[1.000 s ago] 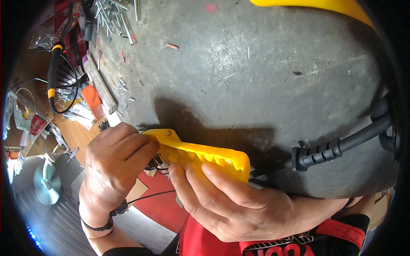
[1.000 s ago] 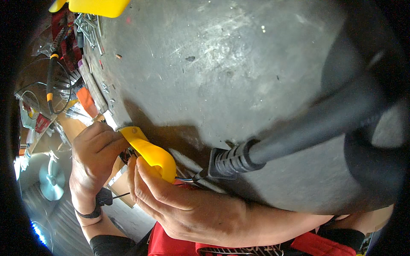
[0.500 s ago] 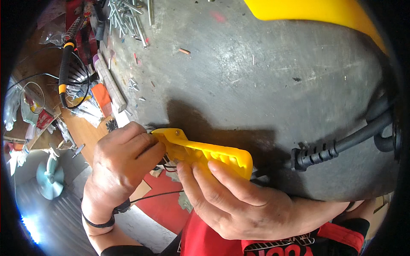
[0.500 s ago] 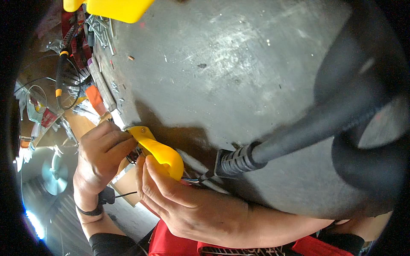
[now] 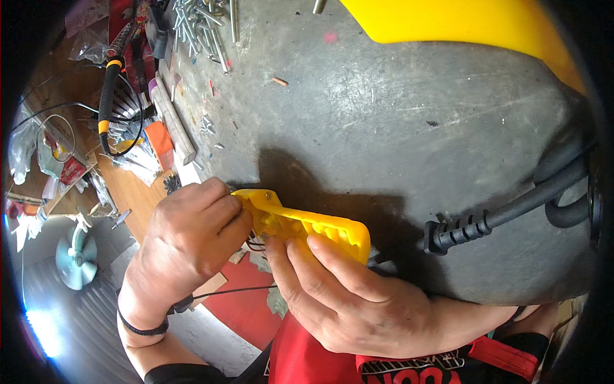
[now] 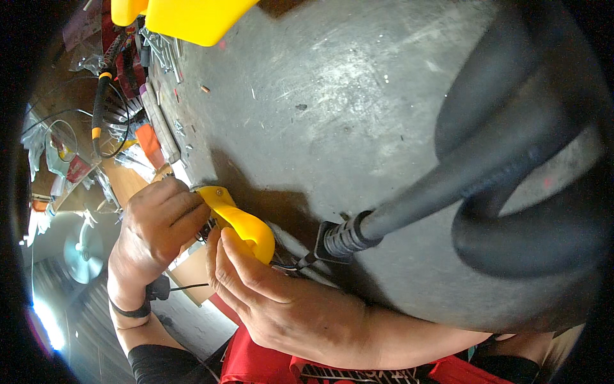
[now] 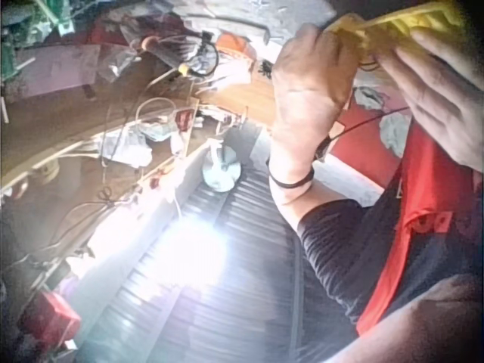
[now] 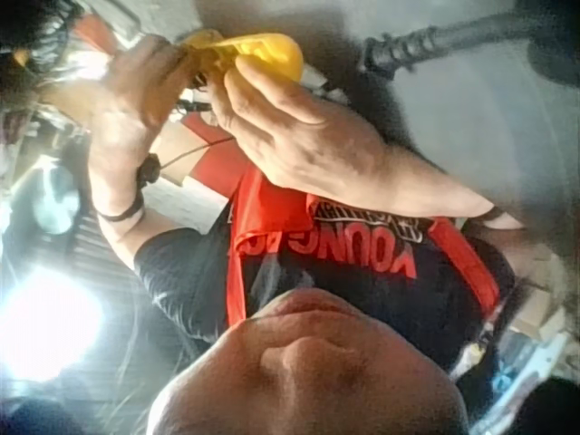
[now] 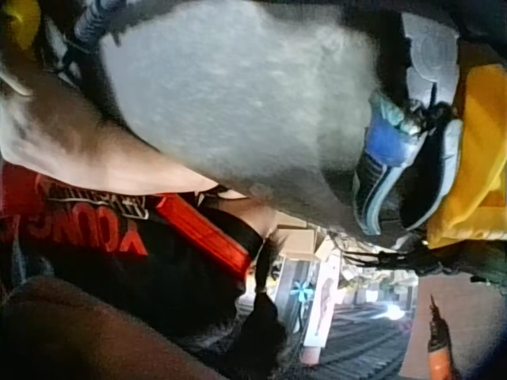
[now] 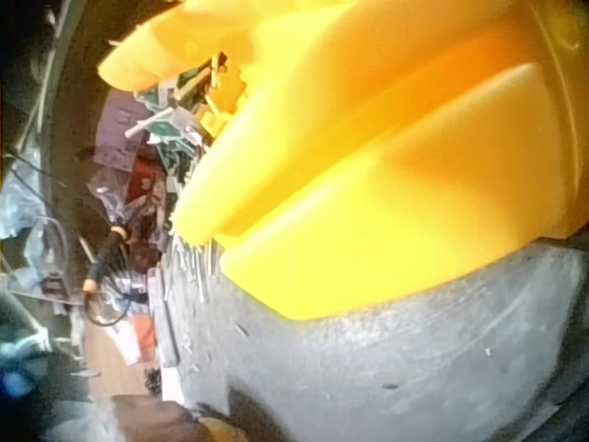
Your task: Assembling components of a yellow handheld electronic device, including screwing housings together and soldering a wire to a PCB.
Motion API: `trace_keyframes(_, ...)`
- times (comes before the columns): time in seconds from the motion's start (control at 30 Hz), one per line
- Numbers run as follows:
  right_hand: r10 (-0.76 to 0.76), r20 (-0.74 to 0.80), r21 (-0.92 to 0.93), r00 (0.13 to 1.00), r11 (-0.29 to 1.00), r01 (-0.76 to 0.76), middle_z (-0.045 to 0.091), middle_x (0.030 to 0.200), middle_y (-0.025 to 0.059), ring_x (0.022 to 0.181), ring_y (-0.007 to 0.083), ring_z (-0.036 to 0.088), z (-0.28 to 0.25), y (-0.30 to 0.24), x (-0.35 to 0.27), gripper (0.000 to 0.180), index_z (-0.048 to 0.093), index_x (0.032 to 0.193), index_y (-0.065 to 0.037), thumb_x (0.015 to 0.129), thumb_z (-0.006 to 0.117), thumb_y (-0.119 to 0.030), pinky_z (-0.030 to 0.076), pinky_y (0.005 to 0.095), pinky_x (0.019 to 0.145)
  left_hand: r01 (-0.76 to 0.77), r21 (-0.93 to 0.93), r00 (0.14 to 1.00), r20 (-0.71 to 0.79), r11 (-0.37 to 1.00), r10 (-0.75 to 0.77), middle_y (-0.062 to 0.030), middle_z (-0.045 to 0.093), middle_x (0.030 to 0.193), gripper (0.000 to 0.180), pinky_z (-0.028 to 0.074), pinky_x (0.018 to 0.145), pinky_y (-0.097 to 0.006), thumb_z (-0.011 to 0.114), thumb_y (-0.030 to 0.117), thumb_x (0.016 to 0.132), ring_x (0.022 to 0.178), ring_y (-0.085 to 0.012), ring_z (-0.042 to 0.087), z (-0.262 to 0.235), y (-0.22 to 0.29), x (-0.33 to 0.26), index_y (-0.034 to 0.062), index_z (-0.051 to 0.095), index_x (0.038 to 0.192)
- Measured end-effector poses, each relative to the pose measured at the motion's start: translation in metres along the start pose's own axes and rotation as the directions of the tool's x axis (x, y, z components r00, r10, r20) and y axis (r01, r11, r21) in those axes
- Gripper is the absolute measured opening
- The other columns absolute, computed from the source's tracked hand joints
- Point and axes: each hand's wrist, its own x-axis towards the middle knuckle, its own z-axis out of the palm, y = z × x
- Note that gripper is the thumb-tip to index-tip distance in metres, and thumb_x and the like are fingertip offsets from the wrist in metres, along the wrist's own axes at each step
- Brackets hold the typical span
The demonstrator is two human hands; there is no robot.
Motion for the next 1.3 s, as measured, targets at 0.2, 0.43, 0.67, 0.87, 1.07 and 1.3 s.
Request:
trace_keyframes(0.2, -0.030, 0.033, 0.055, 0.999, 0.998, 0.028, 0.065, 0.126, 0.0102, 0.123, 0.0242, 0.055, -0.005, 0.000, -0.003, 0.038, 0.074, 0.104, -0.008, 0.087, 0.052, -0.033, 0.030, 0.0490, 0.115, 0.040, -0.151, 0.998, -0.046, 0.988, -0.047, -0.0035, 0.055, 0.077, 0.016, 0.049, 0.060, -0.032, 0.066, 0.008, 0.065, 0.074, -0.0217, 0.056, 0.008, -0.010, -0.005, 0.0049, 0.067, 0.081)
trace_keyframes(0.43, -0.046, 0.064, 0.072, 0.997, 0.997, 0.041, 0.064, 0.130, 0.0120, 0.129, 0.0267, 0.052, -0.005, -0.004, -0.002, 0.039, 0.074, 0.106, -0.008, 0.088, 0.053, -0.035, 0.028, 0.0511, 0.116, 0.104, -0.128, 0.985, -0.123, 0.986, -0.120, -0.0040, 0.057, 0.079, 0.015, 0.049, 0.060, -0.033, 0.065, 0.006, 0.066, 0.074, -0.0227, 0.056, 0.015, -0.004, -0.011, 0.0044, 0.067, 0.081)
trace_keyframes(0.67, -0.055, 0.036, 0.036, 0.998, 0.998, 0.054, 0.063, 0.130, 0.0168, 0.128, 0.0305, 0.053, -0.001, -0.004, -0.005, 0.041, 0.073, 0.106, -0.006, 0.086, 0.053, -0.035, 0.029, 0.0525, 0.115, 0.028, 0.094, 0.995, -0.096, 0.995, -0.019, -0.0048, 0.053, 0.081, 0.023, 0.048, 0.060, -0.033, 0.063, 0.011, 0.067, 0.076, -0.0227, 0.056, 0.020, -0.001, -0.012, 0.0030, 0.066, 0.088)
trace_keyframes(0.87, -0.098, 0.095, 0.001, 0.991, 0.995, 0.098, 0.062, 0.129, 0.0196, 0.129, 0.0351, 0.052, -0.013, 0.001, -0.005, 0.049, 0.070, 0.114, 0.001, 0.087, 0.048, -0.034, 0.031, 0.0536, 0.115, -0.021, 0.106, 0.997, -0.074, 0.994, 0.029, -0.0054, 0.053, 0.082, 0.023, 0.048, 0.061, -0.033, 0.062, 0.013, 0.067, 0.076, -0.0221, 0.056, 0.018, -0.001, -0.007, 0.0029, 0.065, 0.087)
trace_keyframes(1.07, -0.170, 0.169, -0.033, 0.971, 0.983, 0.178, 0.061, 0.132, 0.0203, 0.132, 0.0371, 0.049, -0.020, 0.003, -0.006, 0.056, 0.062, 0.126, 0.007, 0.090, 0.044, -0.031, 0.031, 0.0483, 0.117, -0.021, 0.076, 0.998, -0.051, 0.997, 0.025, -0.0049, 0.054, 0.080, 0.020, 0.049, 0.061, -0.034, 0.063, 0.011, 0.066, 0.074, -0.0227, 0.056, 0.015, -0.002, -0.005, 0.0031, 0.065, 0.084)
trace_keyframes(1.3, -0.167, 0.169, -0.059, 0.971, 0.982, 0.179, 0.056, 0.137, 0.0213, 0.134, 0.0357, 0.047, -0.018, 0.006, -0.012, 0.058, 0.058, 0.131, 0.007, 0.091, 0.042, -0.032, 0.027, 0.0476, 0.119, 0.024, 0.040, 1.000, 0.016, 0.999, -0.025, -0.0075, 0.055, 0.082, 0.018, 0.049, 0.062, -0.036, 0.062, 0.008, 0.069, 0.075, -0.0255, 0.058, 0.012, 0.002, -0.001, 0.0023, 0.063, 0.086)
